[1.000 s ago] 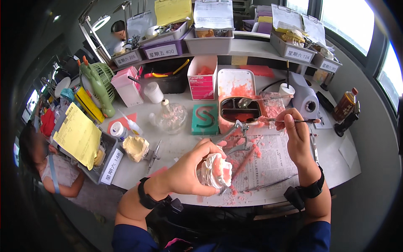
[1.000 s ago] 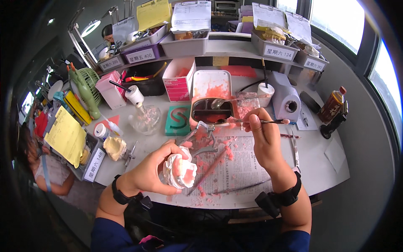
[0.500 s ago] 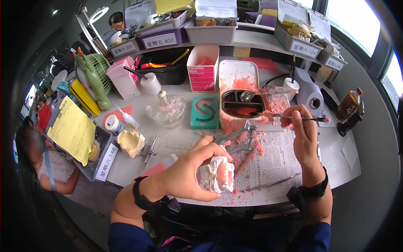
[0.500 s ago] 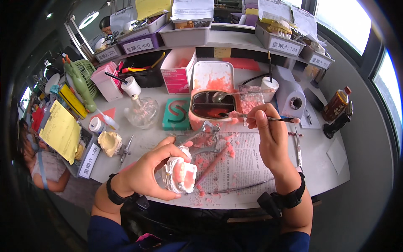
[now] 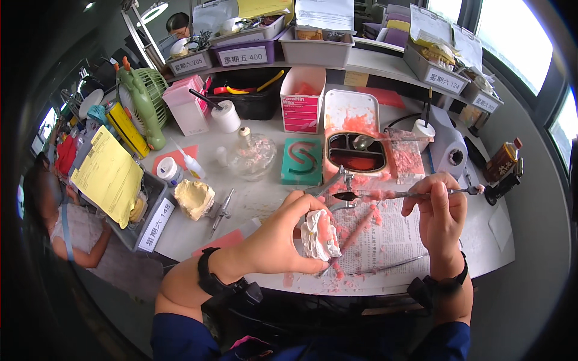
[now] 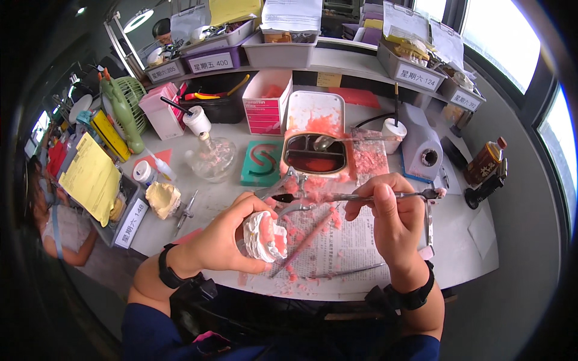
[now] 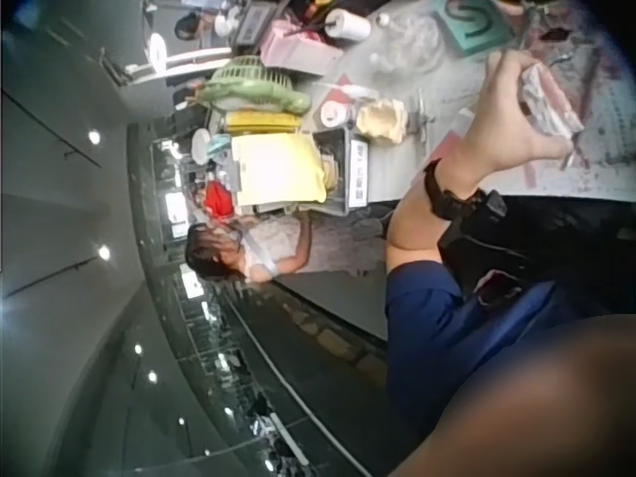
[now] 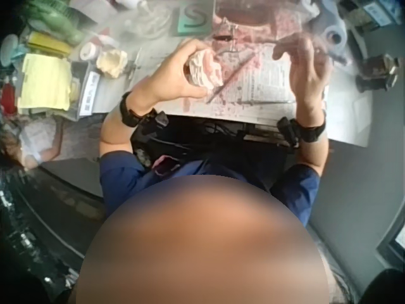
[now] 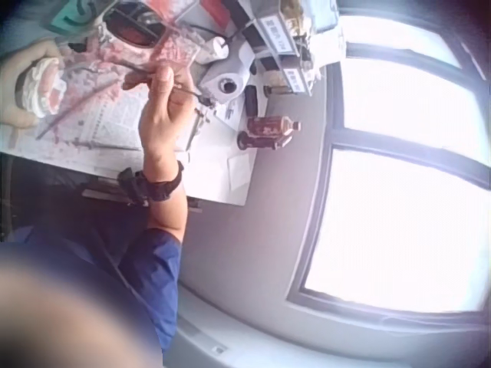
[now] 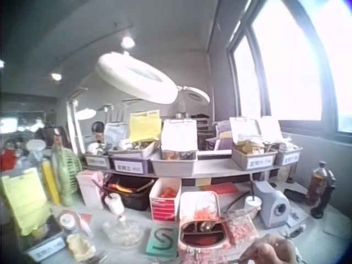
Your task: The person holds a dental cast in a metal holder and repeatedly applies pink wax to its surface using a small metal spatula. They scoop wax from a container and smooth it onto the cast, rotating the object to access different areas.
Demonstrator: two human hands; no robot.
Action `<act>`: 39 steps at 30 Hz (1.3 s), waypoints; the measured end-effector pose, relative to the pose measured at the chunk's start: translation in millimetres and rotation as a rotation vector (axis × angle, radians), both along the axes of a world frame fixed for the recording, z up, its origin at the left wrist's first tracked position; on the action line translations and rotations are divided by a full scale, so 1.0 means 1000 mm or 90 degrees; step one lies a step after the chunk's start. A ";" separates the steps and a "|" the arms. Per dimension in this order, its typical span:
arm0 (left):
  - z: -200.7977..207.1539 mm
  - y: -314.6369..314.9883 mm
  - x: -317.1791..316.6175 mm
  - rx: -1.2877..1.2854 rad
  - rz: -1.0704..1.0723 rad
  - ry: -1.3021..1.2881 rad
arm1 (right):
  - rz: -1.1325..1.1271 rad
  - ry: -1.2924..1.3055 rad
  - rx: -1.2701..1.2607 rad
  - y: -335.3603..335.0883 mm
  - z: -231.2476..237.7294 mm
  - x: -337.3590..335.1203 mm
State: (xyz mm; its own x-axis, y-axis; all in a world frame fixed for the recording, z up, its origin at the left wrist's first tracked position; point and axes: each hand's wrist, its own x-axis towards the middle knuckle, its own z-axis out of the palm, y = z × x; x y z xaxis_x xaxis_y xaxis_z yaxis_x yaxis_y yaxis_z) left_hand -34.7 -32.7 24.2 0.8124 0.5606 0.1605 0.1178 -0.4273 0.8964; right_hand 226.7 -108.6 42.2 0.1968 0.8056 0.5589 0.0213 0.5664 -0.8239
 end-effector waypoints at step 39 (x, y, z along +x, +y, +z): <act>-0.013 0.001 -0.001 -0.129 0.003 -0.033 | 0.128 0.091 -0.085 0.003 -0.005 -0.002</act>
State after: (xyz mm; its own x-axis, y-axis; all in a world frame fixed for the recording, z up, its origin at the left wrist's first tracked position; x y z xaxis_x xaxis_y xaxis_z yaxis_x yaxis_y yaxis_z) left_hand -36.2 -32.0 11.1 0.8037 0.5889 0.0850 0.0710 -0.2368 0.9690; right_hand 225.0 -105.3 37.0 0.0947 0.9013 0.4228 -0.2025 0.4332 -0.8782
